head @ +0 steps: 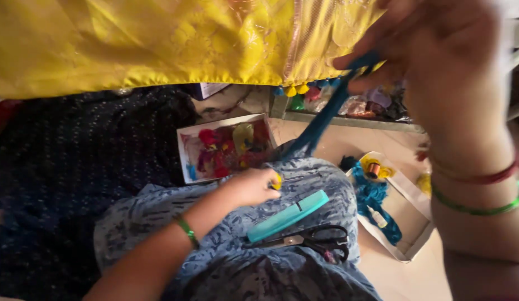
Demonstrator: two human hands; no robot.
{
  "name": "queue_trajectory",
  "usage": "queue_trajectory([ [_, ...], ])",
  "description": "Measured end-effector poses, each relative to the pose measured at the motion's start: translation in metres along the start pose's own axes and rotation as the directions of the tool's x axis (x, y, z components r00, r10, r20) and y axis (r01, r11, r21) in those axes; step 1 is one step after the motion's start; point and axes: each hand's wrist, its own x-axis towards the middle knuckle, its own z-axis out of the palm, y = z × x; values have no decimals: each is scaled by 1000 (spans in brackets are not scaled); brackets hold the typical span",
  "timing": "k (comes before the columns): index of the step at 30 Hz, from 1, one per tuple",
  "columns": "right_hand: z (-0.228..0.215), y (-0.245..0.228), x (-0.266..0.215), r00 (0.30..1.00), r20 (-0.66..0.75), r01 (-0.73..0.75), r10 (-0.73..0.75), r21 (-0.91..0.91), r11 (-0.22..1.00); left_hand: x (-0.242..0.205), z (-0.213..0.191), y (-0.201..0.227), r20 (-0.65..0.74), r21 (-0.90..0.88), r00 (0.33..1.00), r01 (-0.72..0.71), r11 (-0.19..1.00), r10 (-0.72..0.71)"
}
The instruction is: The recorder is crafting silk tassels on the edge of a yellow saree, using thread and a comb for finishing.
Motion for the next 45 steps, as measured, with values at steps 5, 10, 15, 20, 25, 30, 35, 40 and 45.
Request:
queue_trajectory([
  [5,12,8,-11,978,81,-166,194,-268,949,-13,-94,87,-259,58,963,89,994,-71],
  [10,9,52,-23,986,88,-133,141,-91,987,-13,-151,151,-300,6,912,-291,957,280],
  [15,18,60,-26,988,60,-136,140,-64,989,0,-147,161,-407,-3,840,-393,919,358],
  [20,20,62,-23,990,102,-95,92,17,995,1,-140,161,-478,51,821,-329,943,312],
  [25,23,66,-20,983,150,-105,108,-30,994,-3,-139,161,-492,157,775,-368,917,395],
  [30,22,72,-18,960,255,-114,116,-23,993,-3,-140,158,-466,194,787,-356,914,405],
  [35,22,76,-15,943,298,-138,146,-47,989,3,-137,146,-439,148,818,-341,928,371],
  [40,16,85,-15,960,271,-59,77,-77,995,12,-108,137,-360,0,828,-460,888,430],
  [45,-6,78,-14,967,-27,-232,251,297,926,24,-39,82,-307,-173,906,-355,919,292],
])
